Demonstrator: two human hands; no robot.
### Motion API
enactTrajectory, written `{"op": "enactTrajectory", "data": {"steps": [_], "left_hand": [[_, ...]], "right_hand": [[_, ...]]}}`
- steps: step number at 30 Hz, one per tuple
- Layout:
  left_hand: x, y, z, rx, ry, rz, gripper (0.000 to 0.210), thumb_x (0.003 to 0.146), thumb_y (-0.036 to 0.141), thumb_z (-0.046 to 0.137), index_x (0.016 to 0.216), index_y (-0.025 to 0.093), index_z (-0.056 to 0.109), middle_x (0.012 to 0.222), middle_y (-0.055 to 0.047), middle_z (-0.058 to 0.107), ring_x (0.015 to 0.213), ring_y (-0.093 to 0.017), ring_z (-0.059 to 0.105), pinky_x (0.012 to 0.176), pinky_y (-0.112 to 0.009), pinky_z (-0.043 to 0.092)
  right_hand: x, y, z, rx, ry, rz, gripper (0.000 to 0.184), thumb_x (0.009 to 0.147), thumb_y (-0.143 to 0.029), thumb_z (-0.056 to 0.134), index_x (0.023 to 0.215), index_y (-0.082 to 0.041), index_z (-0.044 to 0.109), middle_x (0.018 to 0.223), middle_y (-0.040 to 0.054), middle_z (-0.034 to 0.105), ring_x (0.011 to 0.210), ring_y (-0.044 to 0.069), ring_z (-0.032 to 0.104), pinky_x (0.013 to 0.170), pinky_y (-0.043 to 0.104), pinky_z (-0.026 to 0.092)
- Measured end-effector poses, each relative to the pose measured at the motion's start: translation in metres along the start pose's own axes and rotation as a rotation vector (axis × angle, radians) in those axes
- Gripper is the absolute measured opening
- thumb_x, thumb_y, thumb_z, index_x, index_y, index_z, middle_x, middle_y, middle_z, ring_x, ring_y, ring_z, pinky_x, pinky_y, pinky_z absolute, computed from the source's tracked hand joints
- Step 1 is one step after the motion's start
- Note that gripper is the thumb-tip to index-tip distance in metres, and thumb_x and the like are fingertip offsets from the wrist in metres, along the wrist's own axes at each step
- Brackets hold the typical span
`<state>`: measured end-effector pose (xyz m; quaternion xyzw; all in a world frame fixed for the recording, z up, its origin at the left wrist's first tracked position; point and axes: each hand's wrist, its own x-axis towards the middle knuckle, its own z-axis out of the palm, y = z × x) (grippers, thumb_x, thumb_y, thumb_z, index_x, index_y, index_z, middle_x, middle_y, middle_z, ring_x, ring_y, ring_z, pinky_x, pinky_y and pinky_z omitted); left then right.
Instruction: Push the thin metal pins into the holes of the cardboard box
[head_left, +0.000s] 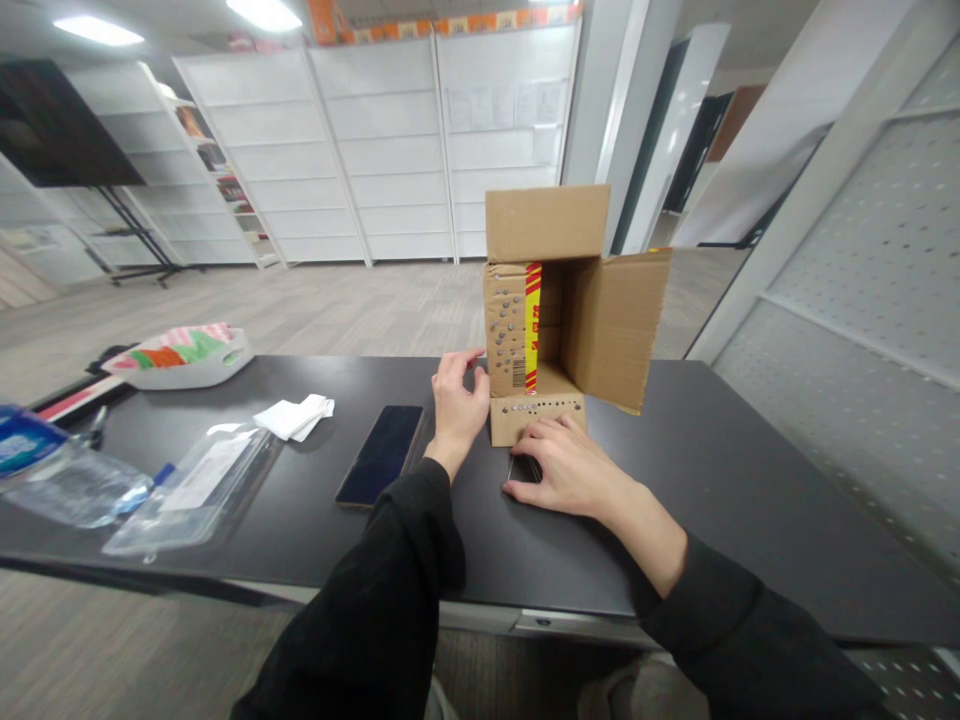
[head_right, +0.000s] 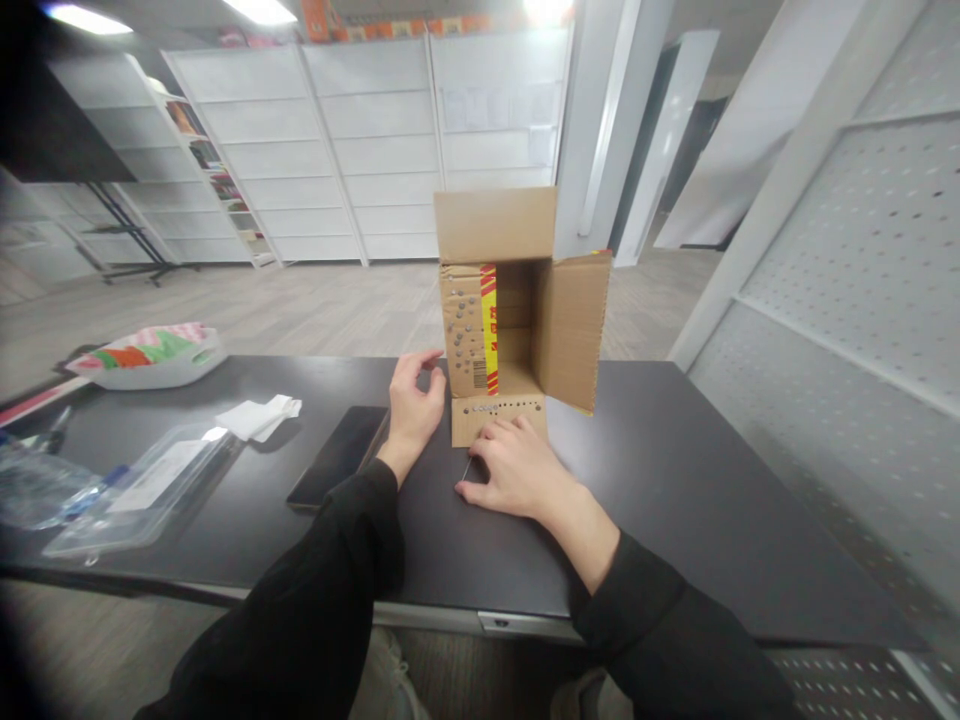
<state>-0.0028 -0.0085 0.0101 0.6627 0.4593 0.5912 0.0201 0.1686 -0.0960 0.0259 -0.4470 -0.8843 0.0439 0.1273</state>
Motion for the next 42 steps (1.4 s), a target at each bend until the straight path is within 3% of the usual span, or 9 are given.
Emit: {"op": "enactTrajectory", "data": {"steps": [18, 28, 42], "left_hand": [[0.000, 0.000, 0.001, -0.005, -0.002, -0.011, 0.026, 0.086, 0.009, 0.054, 0.104, 0.020, 0.069, 0.101, -0.006, 0.069, 0.095, -0.020, 0.064, 0.091, -0.037, 0.048], [0.000, 0.001, 0.000, 0.010, -0.010, -0.022, 0.026, 0.086, 0.010, 0.054, 0.104, 0.021, 0.068, 0.101, -0.005, 0.068, 0.095, -0.020, 0.064, 0.092, -0.037, 0.048], [0.000, 0.002, -0.001, -0.002, -0.012, -0.026, 0.026, 0.086, 0.009, 0.054, 0.104, 0.020, 0.068, 0.101, -0.006, 0.068, 0.096, -0.020, 0.065, 0.092, -0.038, 0.048]], "right_hand": [[0.002, -0.006, 0.004, -0.071, 0.059, -0.029, 0.028, 0.088, -0.038, 0.061, 0.091, -0.015, 0.077, 0.085, 0.0084, 0.068, 0.091, 0.023, 0.060, 0.085, 0.037, 0.034], [0.004, 0.000, 0.005, -0.036, 0.185, -0.133, 0.025, 0.093, -0.023, 0.050, 0.080, -0.016, 0.071, 0.080, 0.0056, 0.065, 0.082, 0.018, 0.057, 0.082, 0.035, 0.034], [0.004, 0.014, 0.003, 0.194, 0.275, -0.067, 0.025, 0.093, -0.018, 0.048, 0.074, -0.019, 0.065, 0.078, 0.0041, 0.063, 0.078, 0.018, 0.058, 0.079, 0.032, 0.041]]}}
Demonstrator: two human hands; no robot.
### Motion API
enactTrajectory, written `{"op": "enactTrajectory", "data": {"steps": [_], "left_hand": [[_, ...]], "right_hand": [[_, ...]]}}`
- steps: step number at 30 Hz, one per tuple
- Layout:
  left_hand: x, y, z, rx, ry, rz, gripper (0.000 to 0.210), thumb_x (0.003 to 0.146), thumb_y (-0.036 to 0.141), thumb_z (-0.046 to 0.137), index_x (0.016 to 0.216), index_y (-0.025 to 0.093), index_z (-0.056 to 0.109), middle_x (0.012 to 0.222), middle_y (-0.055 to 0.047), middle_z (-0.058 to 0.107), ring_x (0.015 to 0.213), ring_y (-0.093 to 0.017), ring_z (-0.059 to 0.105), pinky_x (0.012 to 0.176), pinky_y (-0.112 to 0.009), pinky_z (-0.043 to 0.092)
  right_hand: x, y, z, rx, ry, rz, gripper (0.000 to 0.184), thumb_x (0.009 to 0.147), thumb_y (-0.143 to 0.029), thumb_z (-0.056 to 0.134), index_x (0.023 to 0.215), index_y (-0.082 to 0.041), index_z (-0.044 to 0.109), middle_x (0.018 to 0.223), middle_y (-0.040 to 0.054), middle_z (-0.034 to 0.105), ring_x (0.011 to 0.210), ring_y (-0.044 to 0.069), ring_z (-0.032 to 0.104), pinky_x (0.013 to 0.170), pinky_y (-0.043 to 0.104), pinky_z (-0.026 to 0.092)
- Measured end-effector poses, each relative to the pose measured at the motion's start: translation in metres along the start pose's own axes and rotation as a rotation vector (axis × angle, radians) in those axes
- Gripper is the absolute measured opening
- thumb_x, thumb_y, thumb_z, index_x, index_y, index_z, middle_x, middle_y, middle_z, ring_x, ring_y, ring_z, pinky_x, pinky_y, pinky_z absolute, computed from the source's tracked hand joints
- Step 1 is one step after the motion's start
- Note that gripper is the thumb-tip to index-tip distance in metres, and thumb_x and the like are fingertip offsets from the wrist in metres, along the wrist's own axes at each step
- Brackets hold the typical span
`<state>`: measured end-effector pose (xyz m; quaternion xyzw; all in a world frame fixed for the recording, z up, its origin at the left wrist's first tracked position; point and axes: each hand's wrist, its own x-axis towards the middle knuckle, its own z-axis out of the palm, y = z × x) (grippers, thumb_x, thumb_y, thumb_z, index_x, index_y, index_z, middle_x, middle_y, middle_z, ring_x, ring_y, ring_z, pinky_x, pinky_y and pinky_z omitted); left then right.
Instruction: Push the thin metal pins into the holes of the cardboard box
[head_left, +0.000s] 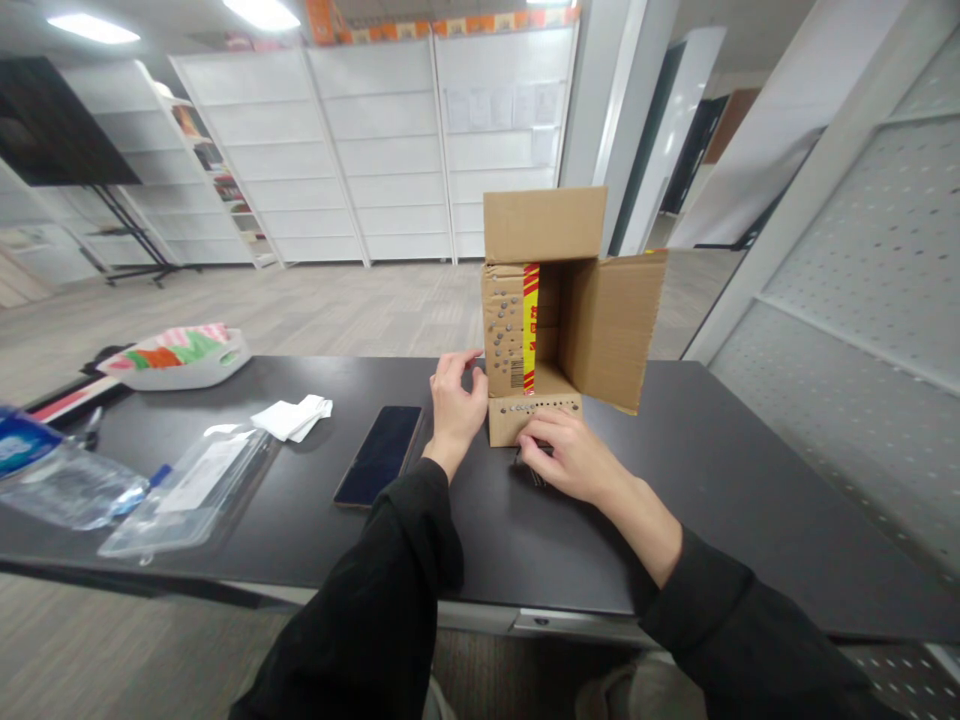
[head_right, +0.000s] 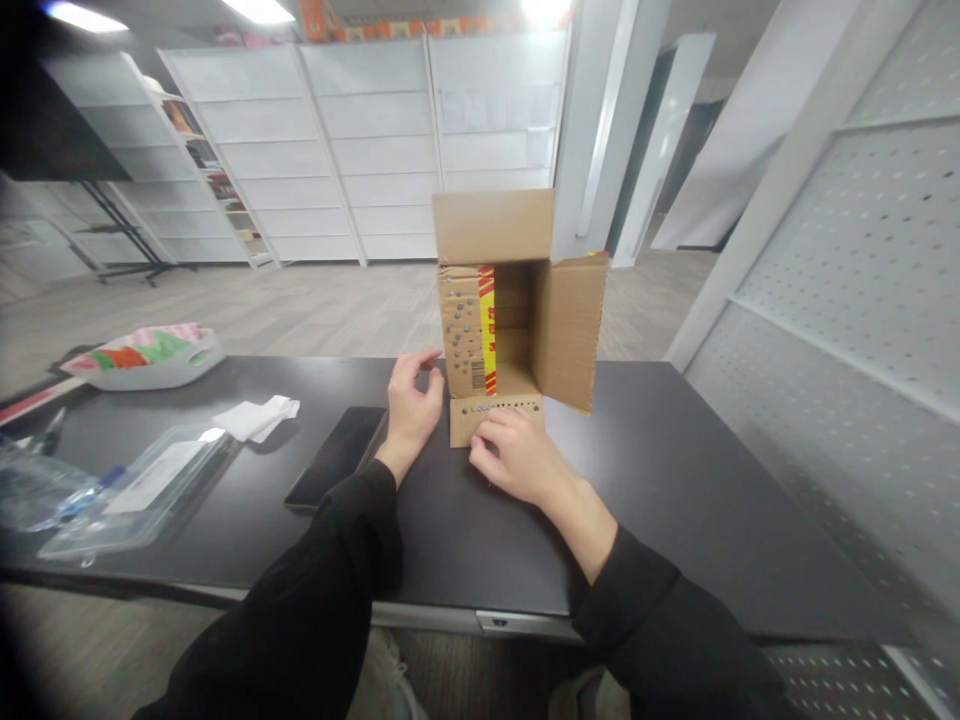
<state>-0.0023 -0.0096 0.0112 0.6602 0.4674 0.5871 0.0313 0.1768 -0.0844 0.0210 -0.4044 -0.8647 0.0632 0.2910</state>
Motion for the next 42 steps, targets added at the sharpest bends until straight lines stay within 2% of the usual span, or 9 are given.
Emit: {"op": "enactTrajectory", "data": {"steps": [5, 11, 18, 25, 42], "left_hand": [[0.000, -0.001, 0.001, -0.007, -0.001, -0.001, 0.026, 0.085, 0.009, 0.054, 0.104, 0.020, 0.068, 0.102, -0.006, 0.068, 0.097, -0.020, 0.064, 0.092, -0.038, 0.047], [0.000, -0.001, 0.000, -0.005, 0.005, 0.007, 0.027, 0.085, 0.008, 0.054, 0.104, 0.020, 0.068, 0.101, -0.006, 0.068, 0.096, -0.020, 0.064, 0.091, -0.038, 0.048], [0.000, 0.000, 0.000, 0.003, 0.005, 0.008, 0.027, 0.085, 0.009, 0.054, 0.104, 0.020, 0.068, 0.101, -0.006, 0.068, 0.096, -0.020, 0.064, 0.091, -0.038, 0.048], [0.000, 0.000, 0.000, -0.006, 0.003, -0.004, 0.027, 0.085, 0.008, 0.054, 0.104, 0.021, 0.068, 0.102, -0.006, 0.068, 0.096, -0.020, 0.064, 0.092, -0.038, 0.048], [0.000, 0.001, 0.000, 0.022, -0.007, -0.004, 0.028, 0.085, 0.009, 0.054, 0.105, 0.022, 0.068, 0.102, -0.006, 0.069, 0.097, -0.020, 0.065, 0.091, -0.038, 0.048]], "right_hand": [[0.002, 0.006, -0.002, 0.137, 0.055, 0.088, 0.029, 0.093, -0.018, 0.046, 0.073, -0.019, 0.066, 0.076, 0.0041, 0.064, 0.074, 0.017, 0.058, 0.073, 0.030, 0.043], [0.003, 0.013, -0.001, 0.175, 0.164, 0.164, 0.030, 0.093, -0.021, 0.047, 0.073, -0.018, 0.069, 0.074, 0.0048, 0.065, 0.071, 0.017, 0.058, 0.071, 0.030, 0.044], [0.003, 0.023, 0.000, 0.193, 0.376, 0.246, 0.029, 0.091, -0.026, 0.049, 0.071, -0.019, 0.069, 0.074, 0.0056, 0.067, 0.071, 0.018, 0.061, 0.069, 0.031, 0.045], [0.004, 0.026, 0.000, 0.186, 0.509, 0.323, 0.028, 0.091, -0.030, 0.049, 0.076, -0.020, 0.071, 0.076, 0.0060, 0.069, 0.074, 0.020, 0.063, 0.069, 0.032, 0.047], [0.004, 0.031, 0.003, 0.131, 0.520, 0.326, 0.031, 0.094, -0.034, 0.048, 0.080, -0.020, 0.071, 0.077, 0.0064, 0.068, 0.073, 0.020, 0.062, 0.070, 0.034, 0.048]]}}
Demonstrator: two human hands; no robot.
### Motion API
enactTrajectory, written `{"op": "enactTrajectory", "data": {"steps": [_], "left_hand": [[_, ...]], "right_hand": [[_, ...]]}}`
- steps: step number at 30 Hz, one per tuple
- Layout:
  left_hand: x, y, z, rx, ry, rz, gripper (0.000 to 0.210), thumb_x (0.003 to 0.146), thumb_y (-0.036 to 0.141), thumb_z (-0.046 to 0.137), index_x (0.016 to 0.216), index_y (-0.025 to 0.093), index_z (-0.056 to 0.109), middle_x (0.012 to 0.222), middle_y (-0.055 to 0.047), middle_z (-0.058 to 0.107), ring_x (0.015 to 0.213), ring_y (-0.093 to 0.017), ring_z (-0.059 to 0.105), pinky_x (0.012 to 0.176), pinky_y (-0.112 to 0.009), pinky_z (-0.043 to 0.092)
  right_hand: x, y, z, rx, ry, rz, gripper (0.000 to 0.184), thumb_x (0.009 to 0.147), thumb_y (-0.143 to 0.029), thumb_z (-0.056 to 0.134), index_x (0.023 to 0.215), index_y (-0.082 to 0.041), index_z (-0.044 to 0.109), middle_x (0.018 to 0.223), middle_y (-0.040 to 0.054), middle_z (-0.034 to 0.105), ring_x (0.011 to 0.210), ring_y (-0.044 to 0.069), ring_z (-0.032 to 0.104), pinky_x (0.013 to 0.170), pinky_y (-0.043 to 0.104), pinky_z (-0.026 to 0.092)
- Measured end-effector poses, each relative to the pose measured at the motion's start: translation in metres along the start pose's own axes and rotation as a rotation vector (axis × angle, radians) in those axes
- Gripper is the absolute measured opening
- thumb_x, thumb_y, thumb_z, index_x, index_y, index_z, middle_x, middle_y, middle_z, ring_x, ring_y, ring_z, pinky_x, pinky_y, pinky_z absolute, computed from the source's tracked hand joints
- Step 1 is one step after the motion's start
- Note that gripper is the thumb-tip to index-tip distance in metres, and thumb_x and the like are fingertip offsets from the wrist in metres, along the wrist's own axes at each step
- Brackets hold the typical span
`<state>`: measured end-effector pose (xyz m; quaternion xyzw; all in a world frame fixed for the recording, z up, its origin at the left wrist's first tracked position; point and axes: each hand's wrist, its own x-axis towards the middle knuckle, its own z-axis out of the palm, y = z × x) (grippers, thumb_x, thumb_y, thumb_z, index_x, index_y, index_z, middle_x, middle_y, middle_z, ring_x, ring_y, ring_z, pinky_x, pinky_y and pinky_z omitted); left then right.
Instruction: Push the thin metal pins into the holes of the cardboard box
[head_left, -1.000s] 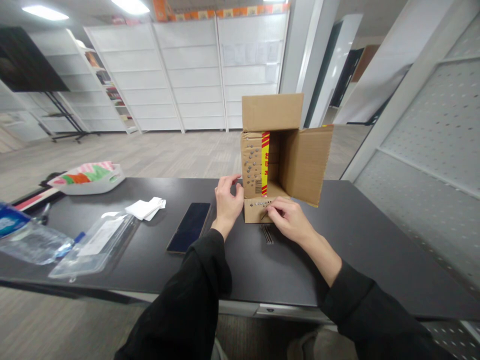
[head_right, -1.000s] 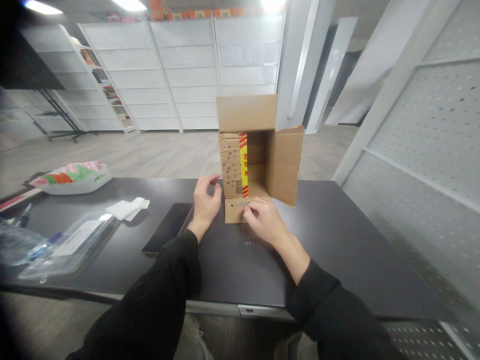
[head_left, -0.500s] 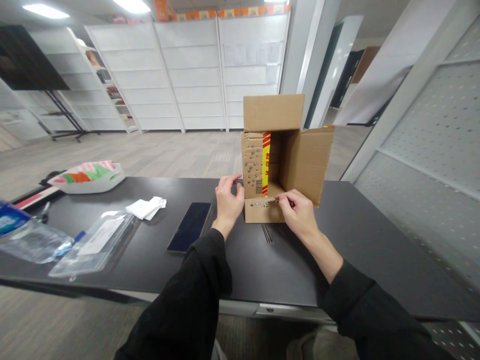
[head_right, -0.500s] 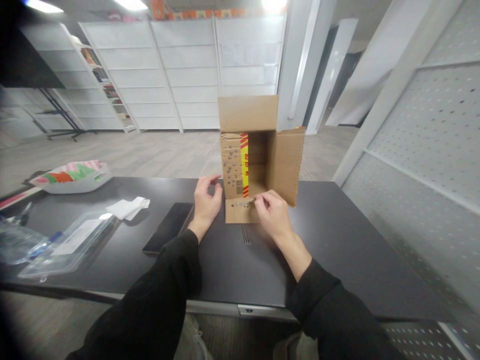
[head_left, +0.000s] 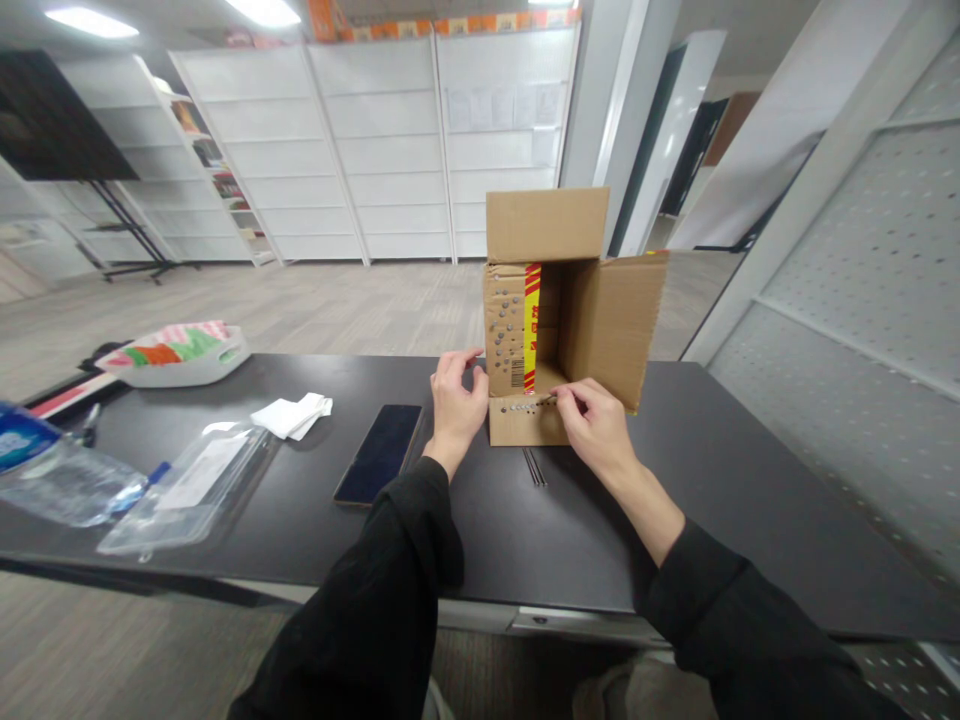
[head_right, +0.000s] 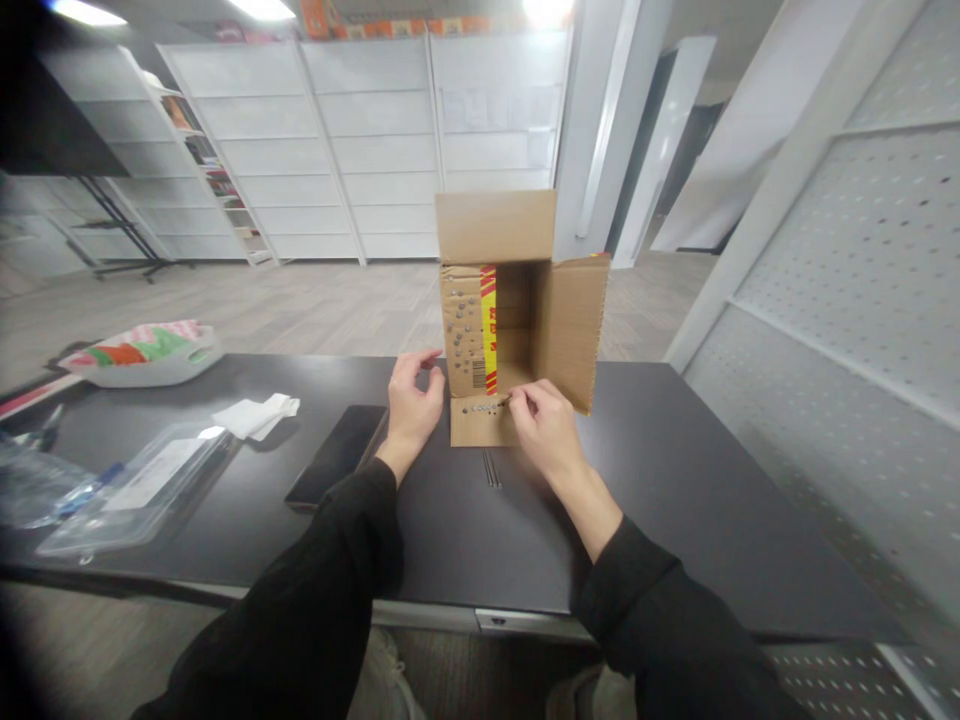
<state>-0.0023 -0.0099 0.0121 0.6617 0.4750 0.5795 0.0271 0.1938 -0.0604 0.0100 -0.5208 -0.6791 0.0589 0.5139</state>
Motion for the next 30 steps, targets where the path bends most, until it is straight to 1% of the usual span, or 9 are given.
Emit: {"op": "enactTrajectory", "data": {"steps": [9, 13, 17, 23, 30], "left_hand": [[-0.0004, 0.0002, 0.0005, -0.007, 0.010, 0.002, 0.027, 0.085, 0.008, 0.054, 0.105, 0.021, 0.068, 0.102, -0.006, 0.068, 0.096, -0.020, 0.065, 0.091, -0.038, 0.048], [-0.0003, 0.0007, 0.0003, -0.006, 0.004, -0.008, 0.027, 0.085, 0.008, 0.054, 0.105, 0.021, 0.068, 0.102, -0.006, 0.068, 0.096, -0.020, 0.064, 0.092, -0.038, 0.048], [-0.0004, 0.0001, 0.0004, -0.024, 0.014, 0.011, 0.027, 0.085, 0.008, 0.054, 0.104, 0.020, 0.069, 0.100, -0.006, 0.068, 0.095, -0.020, 0.064, 0.091, -0.038, 0.048], [-0.0004, -0.0013, 0.0012, -0.019, 0.015, 0.014, 0.027, 0.085, 0.008, 0.054, 0.105, 0.020, 0.068, 0.103, -0.006, 0.069, 0.096, -0.020, 0.065, 0.090, -0.036, 0.048], [-0.0007, -0.0020, 0.0017, -0.026, 0.025, 0.020, 0.027, 0.085, 0.008, 0.054, 0.104, 0.020, 0.068, 0.101, -0.006, 0.069, 0.095, -0.020, 0.064, 0.091, -0.037, 0.048]], "right_hand": [[0.0001, -0.0009, 0.0003, -0.003, -0.030, -0.020, 0.029, 0.094, -0.032, 0.049, 0.081, -0.019, 0.071, 0.079, 0.0071, 0.068, 0.074, 0.020, 0.062, 0.072, 0.034, 0.049], [-0.0002, -0.0033, 0.0007, 0.015, -0.046, -0.066, 0.029, 0.096, -0.032, 0.049, 0.082, -0.018, 0.071, 0.080, 0.0081, 0.068, 0.076, 0.020, 0.063, 0.072, 0.034, 0.048], [-0.0007, -0.0042, 0.0019, 0.022, -0.080, -0.109, 0.028, 0.096, -0.031, 0.050, 0.084, -0.018, 0.071, 0.079, 0.0069, 0.066, 0.074, 0.019, 0.061, 0.070, 0.033, 0.048], [-0.0010, 0.0007, 0.0055, 0.033, -0.076, -0.163, 0.025, 0.096, -0.028, 0.053, 0.084, -0.017, 0.071, 0.078, 0.0053, 0.064, 0.070, 0.017, 0.058, 0.066, 0.031, 0.046], [-0.0012, 0.0051, 0.0086, 0.049, -0.094, -0.164, 0.021, 0.096, -0.028, 0.055, 0.088, -0.018, 0.072, 0.081, 0.0054, 0.065, 0.073, 0.018, 0.060, 0.069, 0.031, 0.048]]}}
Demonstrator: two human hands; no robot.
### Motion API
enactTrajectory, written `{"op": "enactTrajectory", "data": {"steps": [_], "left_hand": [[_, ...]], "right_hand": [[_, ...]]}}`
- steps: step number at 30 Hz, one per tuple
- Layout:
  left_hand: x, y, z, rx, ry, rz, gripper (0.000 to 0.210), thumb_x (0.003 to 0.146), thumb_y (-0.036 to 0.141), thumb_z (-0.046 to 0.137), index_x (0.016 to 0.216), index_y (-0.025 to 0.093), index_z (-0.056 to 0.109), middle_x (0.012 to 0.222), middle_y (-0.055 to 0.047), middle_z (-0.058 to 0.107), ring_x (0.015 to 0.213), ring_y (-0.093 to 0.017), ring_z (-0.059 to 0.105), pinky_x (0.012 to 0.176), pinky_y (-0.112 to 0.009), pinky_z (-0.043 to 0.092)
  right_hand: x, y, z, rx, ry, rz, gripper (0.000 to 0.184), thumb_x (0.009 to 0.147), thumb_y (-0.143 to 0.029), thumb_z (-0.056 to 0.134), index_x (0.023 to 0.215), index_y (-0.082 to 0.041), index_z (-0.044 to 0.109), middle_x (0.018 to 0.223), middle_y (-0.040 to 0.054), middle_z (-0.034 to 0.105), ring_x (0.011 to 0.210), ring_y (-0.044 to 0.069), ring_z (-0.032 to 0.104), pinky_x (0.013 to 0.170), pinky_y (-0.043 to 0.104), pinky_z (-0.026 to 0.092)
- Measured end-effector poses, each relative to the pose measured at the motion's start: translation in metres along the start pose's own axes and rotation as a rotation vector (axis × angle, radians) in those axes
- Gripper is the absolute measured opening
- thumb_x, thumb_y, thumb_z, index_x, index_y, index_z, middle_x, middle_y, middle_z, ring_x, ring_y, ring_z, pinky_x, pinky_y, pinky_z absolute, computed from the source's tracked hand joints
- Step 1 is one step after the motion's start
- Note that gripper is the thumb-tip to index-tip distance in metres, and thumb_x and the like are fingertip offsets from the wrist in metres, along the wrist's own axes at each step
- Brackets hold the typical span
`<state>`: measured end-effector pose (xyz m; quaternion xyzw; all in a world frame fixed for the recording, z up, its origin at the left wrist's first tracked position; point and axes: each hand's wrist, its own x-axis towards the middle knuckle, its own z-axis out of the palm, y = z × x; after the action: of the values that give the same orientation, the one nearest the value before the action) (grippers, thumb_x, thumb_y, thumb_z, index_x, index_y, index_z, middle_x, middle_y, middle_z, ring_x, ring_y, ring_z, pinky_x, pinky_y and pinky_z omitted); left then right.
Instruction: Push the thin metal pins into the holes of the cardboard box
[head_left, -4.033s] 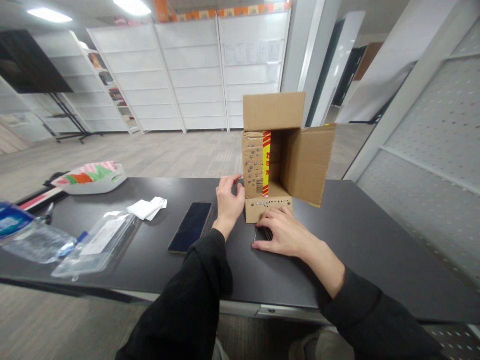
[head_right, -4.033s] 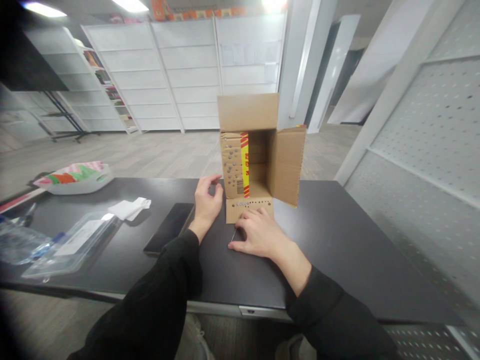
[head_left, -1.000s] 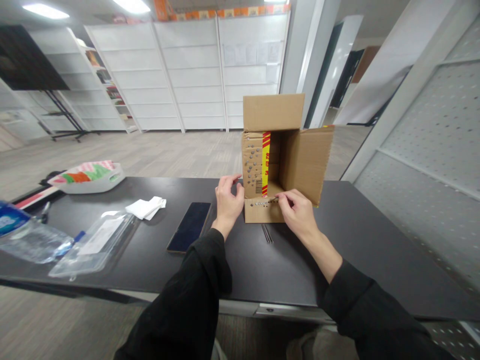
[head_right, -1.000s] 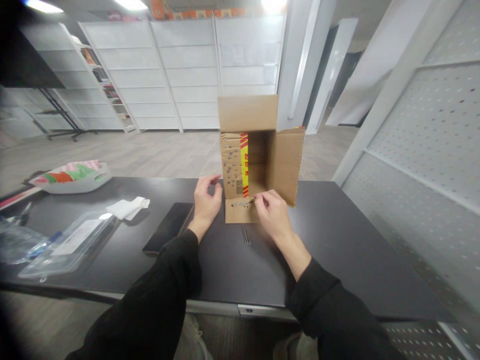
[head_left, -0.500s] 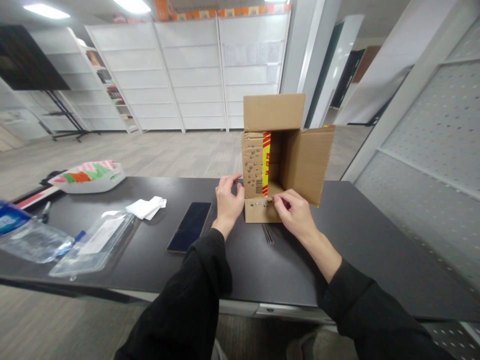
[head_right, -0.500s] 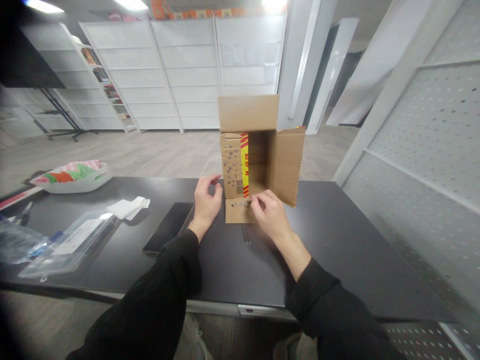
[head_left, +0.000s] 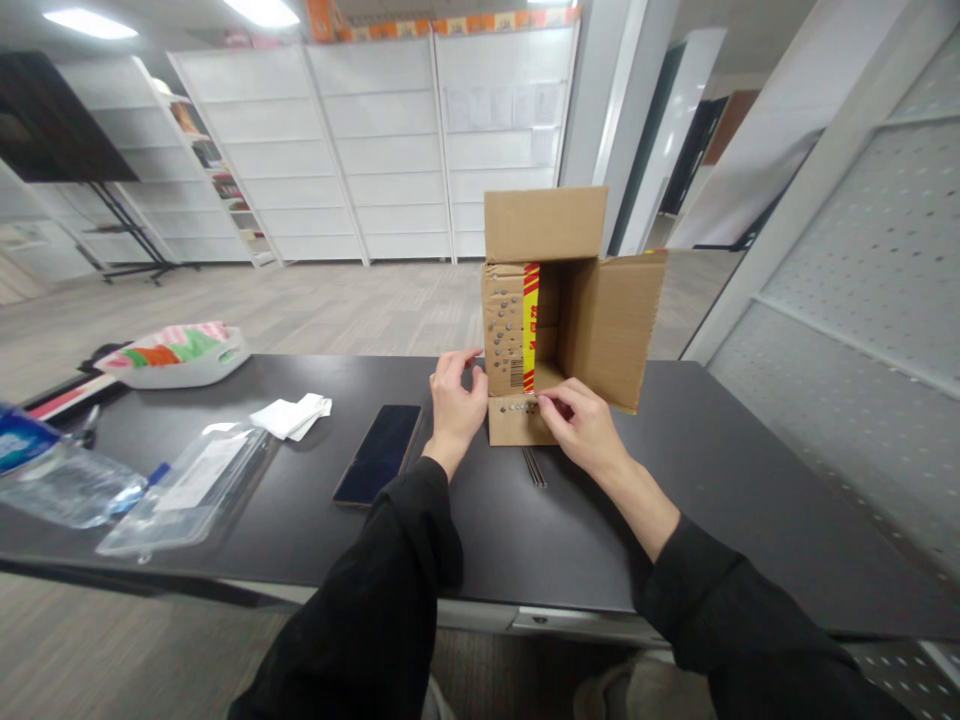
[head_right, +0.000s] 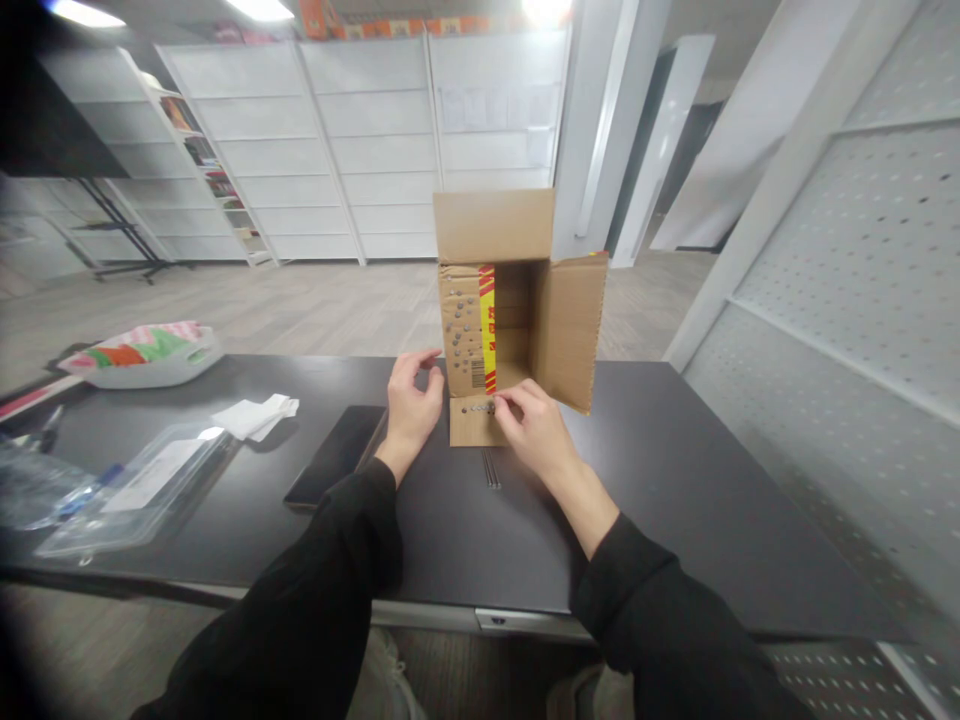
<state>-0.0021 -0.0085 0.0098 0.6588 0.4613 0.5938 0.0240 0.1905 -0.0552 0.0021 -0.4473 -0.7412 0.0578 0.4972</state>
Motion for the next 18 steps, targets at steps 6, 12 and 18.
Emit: {"op": "enactTrajectory", "data": {"steps": [6, 12, 18], "left_hand": [[0.0004, 0.0003, -0.0005, 0.002, -0.008, 0.001, 0.027, 0.085, 0.008, 0.054, 0.104, 0.020, 0.068, 0.101, -0.006, 0.069, 0.096, -0.020, 0.064, 0.091, -0.038, 0.048], [0.0004, 0.0011, -0.0010, 0.002, -0.013, -0.010, 0.027, 0.085, 0.008, 0.054, 0.104, 0.020, 0.068, 0.102, -0.006, 0.068, 0.096, -0.020, 0.064, 0.092, -0.038, 0.048], [0.0004, 0.0008, -0.0009, 0.005, -0.019, -0.021, 0.027, 0.085, 0.008, 0.054, 0.105, 0.021, 0.068, 0.102, -0.006, 0.068, 0.096, -0.020, 0.064, 0.092, -0.038, 0.048]], "right_hand": [[-0.0003, 0.0042, 0.0017, -0.006, -0.018, 0.025, 0.019, 0.095, -0.026, 0.056, 0.089, -0.017, 0.072, 0.084, 0.0061, 0.066, 0.074, 0.018, 0.061, 0.071, 0.032, 0.049], [-0.0004, 0.0055, 0.0030, -0.027, -0.027, 0.032, 0.019, 0.094, -0.025, 0.057, 0.087, -0.017, 0.073, 0.082, 0.0057, 0.065, 0.073, 0.018, 0.060, 0.068, 0.031, 0.048], [-0.0005, 0.0073, 0.0038, -0.045, -0.054, 0.041, 0.018, 0.093, -0.024, 0.057, 0.088, -0.018, 0.073, 0.082, 0.0057, 0.065, 0.072, 0.018, 0.060, 0.068, 0.032, 0.047]]}}
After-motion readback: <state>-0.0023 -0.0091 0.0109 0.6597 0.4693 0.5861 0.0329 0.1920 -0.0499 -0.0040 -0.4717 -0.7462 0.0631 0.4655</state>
